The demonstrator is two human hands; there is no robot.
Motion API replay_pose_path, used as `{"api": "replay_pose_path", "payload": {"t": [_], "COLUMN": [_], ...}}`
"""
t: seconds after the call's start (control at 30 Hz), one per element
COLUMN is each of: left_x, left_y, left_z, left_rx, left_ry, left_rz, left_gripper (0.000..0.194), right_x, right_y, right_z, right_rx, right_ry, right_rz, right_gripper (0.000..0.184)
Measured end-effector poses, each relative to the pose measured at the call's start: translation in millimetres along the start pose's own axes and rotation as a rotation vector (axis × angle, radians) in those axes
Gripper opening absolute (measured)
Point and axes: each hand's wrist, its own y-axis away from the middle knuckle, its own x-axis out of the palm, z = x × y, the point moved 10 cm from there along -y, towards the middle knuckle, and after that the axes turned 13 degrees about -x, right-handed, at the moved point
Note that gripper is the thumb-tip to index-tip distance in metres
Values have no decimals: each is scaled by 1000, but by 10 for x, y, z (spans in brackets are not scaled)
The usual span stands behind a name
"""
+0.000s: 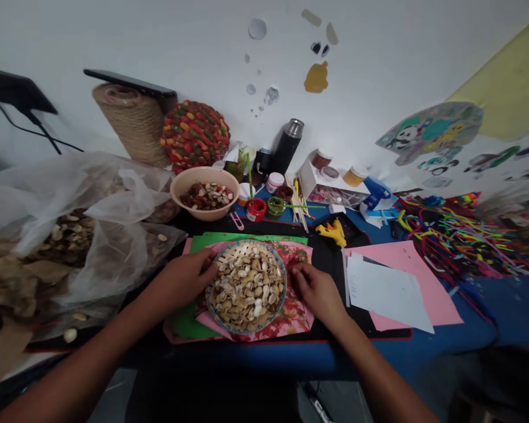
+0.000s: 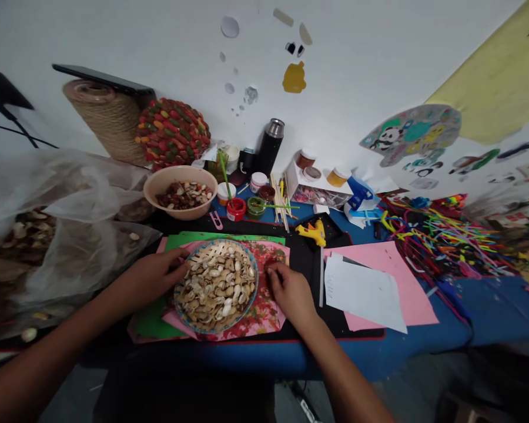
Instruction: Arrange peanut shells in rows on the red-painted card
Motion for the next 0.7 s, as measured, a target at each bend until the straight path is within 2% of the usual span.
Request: {"api": "replay_pose_path", "payload": {"t": [0.17,0.3,0.4,0.5,0.57,0.7], "left_x": [-188,-288,-302,-307,-307,-276], "left_y": [-47,-97,-122,-118,-111,-121], "left_z": [295,460,490,476,481,511], "left_rx": [-69,-52,-40,-34,-46,-52], "left_ry": [-35,-18,-6,8,17,40], "left_rz": [-24,-55,-77,-94,-93,-66], "left_gripper": [52,51,53,57,61,62], "right_x": [12,-2,-126,-382,-486,-450], "right_y": [73,49,-30,-88,-114,-206], "right_z": [58,66,-12,-179,-299,-459], "right_rx": [17,26,57,132,188,257], "right_ry": [140,74,2,5,55,105], "right_rz": [-66,-70,-96,-226,-262,-201], "right_gripper": [29,28,33,43,52,62]}}
